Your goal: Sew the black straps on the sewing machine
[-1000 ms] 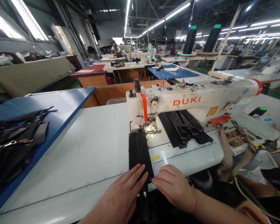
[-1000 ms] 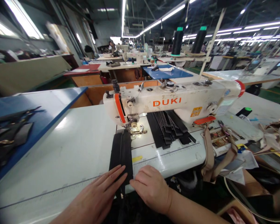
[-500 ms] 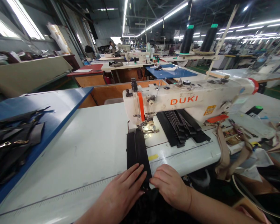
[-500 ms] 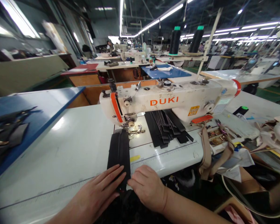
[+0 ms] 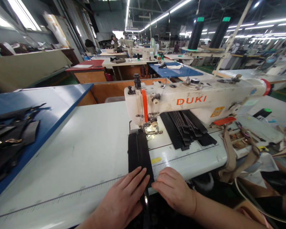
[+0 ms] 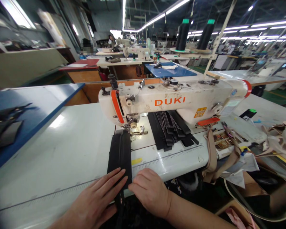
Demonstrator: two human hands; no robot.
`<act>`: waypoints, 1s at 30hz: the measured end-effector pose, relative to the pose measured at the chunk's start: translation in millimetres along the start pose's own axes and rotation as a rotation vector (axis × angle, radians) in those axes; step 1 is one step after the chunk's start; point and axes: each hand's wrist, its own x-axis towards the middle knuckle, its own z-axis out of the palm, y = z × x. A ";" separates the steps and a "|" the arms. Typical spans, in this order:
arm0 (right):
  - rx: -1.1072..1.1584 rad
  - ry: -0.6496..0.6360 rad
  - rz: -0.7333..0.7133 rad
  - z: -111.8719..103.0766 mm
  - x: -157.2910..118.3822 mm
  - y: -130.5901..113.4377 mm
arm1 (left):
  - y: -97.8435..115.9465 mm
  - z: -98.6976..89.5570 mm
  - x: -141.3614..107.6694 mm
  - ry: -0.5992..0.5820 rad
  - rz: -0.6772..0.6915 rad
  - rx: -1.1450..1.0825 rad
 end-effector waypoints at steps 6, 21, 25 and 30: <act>0.038 -0.044 0.017 -6.1 1.6 0.4 | 8.5 3.2 4.6 0.058 -0.009 0.045; 0.030 -0.290 0.035 -27.5 19.0 15.5 | 17.9 1.2 11.4 0.192 -0.028 0.106; 0.041 -0.283 0.002 -27.5 18.8 14.7 | 14.1 7.7 2.9 0.093 0.031 0.114; -0.019 -0.305 -0.059 -24.2 14.8 15.0 | 12.2 12.3 -0.9 0.075 0.063 0.128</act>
